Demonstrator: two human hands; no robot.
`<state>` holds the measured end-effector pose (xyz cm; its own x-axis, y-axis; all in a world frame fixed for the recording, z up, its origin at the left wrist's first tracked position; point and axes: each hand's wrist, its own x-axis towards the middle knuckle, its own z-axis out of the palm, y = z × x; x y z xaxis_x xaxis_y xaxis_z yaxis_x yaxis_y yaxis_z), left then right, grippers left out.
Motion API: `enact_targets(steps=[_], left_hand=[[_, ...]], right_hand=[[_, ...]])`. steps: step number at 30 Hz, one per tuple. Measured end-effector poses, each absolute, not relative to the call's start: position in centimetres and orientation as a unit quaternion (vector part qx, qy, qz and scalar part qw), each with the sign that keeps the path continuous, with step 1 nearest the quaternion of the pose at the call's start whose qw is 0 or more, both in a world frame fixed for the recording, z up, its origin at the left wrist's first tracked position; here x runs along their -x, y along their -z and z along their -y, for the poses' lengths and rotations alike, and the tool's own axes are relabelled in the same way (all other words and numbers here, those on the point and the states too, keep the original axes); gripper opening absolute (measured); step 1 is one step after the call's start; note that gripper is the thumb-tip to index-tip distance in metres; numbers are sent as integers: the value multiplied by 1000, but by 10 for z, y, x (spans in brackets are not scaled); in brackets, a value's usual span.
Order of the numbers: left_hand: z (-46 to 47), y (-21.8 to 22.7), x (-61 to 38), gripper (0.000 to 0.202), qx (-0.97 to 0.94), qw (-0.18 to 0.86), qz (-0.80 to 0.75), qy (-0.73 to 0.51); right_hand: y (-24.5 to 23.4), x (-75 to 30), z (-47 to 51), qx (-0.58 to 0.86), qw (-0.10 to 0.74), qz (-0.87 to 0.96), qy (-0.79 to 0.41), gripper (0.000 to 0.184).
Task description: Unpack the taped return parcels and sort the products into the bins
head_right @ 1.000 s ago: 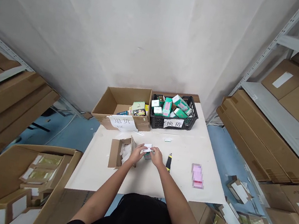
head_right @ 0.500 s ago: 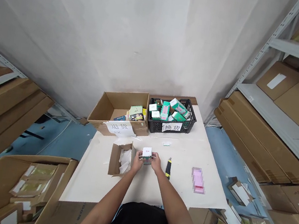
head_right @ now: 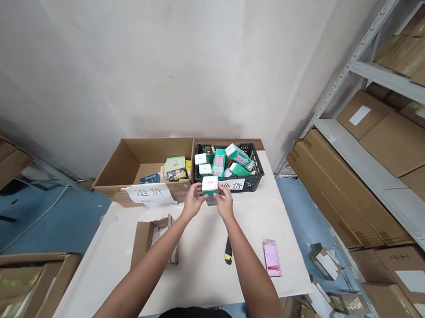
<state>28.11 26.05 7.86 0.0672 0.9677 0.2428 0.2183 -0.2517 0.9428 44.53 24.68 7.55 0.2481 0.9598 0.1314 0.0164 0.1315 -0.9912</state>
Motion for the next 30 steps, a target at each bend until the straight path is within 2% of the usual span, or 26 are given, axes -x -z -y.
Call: enact_targets(steps=[7,13,16,21,25,30], left_hand=[[-338,-139,-333,56,-614,421,-400,-534],[-406,-130,-398,60,-578,484,-361,-549],[-428,-111,-423,59,-551,539,-383,-509],[-431,-72,-413,71,-561,538,-452,-438],[-418,-64,-380,73,-560,497,-532,-395],[-394,-96,-349,54,-578,452,-549,-401]], right_hand=[[-134,-494,-308,515,631,474,-336,37],[-154,-545,-360,557,598,545,-188,26],[-141,-570,-383,592,540,578,-153,26],[-79,-591,-393,669,397,568,-269,48],[-42,-586,-381,674,399,568,-254,58],[-53,-565,-358,662,393,599,-221,66]])
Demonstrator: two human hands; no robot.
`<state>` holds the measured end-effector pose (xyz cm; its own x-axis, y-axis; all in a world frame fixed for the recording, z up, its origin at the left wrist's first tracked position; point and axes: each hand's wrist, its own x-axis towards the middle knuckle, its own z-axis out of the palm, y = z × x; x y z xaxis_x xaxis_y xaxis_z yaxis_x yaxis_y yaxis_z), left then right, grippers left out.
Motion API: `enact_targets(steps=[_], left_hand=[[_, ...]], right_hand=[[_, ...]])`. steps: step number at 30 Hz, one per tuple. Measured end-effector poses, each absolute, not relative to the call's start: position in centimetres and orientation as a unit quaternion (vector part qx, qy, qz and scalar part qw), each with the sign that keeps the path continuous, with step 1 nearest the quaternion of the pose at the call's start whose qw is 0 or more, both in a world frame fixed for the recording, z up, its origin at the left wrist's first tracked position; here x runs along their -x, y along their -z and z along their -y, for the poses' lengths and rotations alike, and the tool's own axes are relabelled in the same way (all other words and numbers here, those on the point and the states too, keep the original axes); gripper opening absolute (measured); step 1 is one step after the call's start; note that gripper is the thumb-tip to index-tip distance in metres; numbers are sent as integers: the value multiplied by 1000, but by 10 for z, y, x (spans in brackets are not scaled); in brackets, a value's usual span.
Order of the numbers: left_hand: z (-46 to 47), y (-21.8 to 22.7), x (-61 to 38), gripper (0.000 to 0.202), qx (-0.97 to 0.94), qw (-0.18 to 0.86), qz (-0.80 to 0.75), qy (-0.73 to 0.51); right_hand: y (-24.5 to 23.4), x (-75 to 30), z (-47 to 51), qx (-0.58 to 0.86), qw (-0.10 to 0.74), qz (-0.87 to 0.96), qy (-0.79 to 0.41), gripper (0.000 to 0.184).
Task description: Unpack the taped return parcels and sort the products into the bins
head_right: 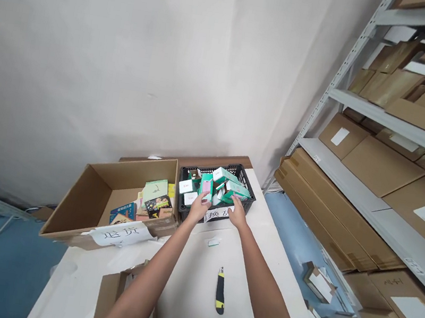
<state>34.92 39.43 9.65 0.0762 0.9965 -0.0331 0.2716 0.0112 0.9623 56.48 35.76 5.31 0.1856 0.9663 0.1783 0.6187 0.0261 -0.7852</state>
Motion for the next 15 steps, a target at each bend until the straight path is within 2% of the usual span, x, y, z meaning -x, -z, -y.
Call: enact_targets(steps=[9,15], left_hand=[[-293,-167,-290,49,-674,350,-453,-467],[-208,-180,-227,57,-690,293,-484,-451]], right_hand=[[-143,-499,-270,567,458,662,-177,58],[-162,-427,-220,497,485,681,-231,55]])
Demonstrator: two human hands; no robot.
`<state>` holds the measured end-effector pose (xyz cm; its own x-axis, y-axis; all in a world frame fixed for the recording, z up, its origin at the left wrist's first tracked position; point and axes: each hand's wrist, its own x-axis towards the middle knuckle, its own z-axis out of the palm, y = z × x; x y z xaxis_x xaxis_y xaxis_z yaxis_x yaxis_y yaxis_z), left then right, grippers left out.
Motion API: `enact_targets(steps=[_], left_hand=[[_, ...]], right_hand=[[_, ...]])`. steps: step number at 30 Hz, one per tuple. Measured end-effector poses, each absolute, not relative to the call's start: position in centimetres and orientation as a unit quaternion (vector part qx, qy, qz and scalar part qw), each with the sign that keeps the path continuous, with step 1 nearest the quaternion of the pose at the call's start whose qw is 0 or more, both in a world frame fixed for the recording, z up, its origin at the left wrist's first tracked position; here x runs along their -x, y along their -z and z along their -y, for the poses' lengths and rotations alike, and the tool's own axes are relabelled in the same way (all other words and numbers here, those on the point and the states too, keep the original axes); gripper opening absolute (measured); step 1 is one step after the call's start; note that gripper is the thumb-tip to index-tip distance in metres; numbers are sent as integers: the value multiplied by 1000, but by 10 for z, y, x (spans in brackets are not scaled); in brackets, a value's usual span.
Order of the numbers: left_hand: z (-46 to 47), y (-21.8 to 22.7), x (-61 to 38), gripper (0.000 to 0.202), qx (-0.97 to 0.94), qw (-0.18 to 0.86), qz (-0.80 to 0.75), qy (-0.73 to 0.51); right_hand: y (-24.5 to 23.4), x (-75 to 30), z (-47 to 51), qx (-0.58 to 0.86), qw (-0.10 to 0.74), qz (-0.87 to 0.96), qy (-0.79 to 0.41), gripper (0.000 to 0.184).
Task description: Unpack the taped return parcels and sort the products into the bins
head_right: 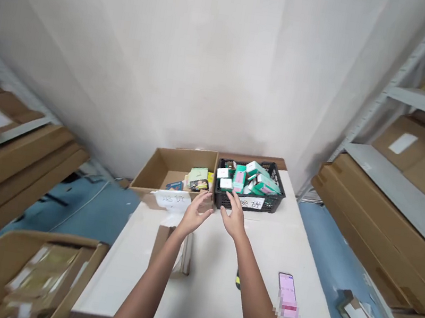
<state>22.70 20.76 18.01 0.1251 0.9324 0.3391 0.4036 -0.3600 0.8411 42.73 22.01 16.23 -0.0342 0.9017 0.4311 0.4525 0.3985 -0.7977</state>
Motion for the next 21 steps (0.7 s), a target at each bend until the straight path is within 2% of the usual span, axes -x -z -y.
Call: enact_targets(steps=[7,10,13,15,17,21], left_hand=[[-124,-161,-130,59,-600,291,-591,-454],[-103,-127,-101,55,-564,305,-624,-447],[-87,-75,-86,46,-536,370,-647,-397],[-77,-39,-82,45,-548,384,-664,-335],[-64,-8,-78,46,-590,355,-683,-243],[-37,32,-65,55,-645,339,-675,-117]], right_hand=[[-150,-337,-181,409,458,717,-330,56],[-131,-308,-166,407,441,711,-366,55],[-101,-281,-147,417,407,711,-393,53],[-76,-264,-132,414,362,730,-406,53],[-51,-250,-117,419,292,755,-411,48],[-9,-244,-86,497,147,767,-378,46]])
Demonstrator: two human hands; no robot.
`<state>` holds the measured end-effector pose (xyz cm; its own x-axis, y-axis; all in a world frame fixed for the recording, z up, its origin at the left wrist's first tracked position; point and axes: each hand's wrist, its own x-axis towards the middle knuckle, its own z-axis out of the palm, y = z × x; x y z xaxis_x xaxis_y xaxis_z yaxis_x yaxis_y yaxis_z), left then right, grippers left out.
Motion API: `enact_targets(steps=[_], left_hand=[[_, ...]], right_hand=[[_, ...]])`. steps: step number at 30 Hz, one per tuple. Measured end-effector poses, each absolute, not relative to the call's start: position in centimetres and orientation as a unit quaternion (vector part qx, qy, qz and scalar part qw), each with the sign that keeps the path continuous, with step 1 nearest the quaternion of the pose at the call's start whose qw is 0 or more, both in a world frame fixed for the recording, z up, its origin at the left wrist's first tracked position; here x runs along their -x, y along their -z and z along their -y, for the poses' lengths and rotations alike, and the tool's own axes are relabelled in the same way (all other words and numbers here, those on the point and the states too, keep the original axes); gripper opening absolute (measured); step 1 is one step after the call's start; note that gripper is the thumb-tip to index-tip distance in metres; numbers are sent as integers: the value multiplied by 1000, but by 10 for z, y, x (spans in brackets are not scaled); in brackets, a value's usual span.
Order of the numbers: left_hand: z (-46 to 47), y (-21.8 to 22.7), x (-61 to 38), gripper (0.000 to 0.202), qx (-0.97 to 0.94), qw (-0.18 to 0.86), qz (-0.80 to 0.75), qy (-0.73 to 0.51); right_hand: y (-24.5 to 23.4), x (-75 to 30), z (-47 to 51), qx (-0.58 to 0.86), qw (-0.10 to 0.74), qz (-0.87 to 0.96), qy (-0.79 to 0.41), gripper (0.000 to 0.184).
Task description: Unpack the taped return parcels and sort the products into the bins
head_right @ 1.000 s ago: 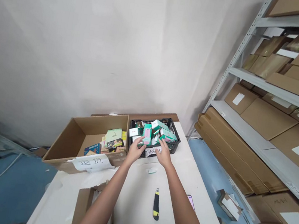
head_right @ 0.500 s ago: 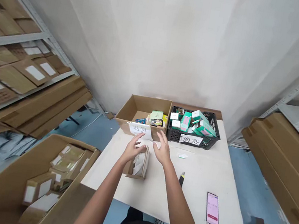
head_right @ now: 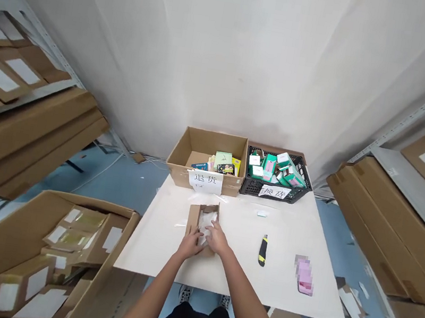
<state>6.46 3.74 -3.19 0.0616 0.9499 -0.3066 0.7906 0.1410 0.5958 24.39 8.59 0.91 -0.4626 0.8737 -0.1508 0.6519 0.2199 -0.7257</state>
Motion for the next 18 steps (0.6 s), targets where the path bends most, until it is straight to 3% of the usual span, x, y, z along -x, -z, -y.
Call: enact_targets(steps=[4,7,11,18], left_hand=[[-26,48,-47,56,-698,377,-600,-105],[-27,51,-42,37,-724,386,-560,-119],[-32,37,-48,8,-710,373,-567,-185],[-62,-36,-77,22,-746,305,-506,-307]], right_hand=[[21,-257,-51,585,37,738,-333,59],[35,-263,-29,616,35,717,-324,47],[35,-258,-21,654,137,692,-272,18],[-26,-284,-37,624,327,690,-166,14]])
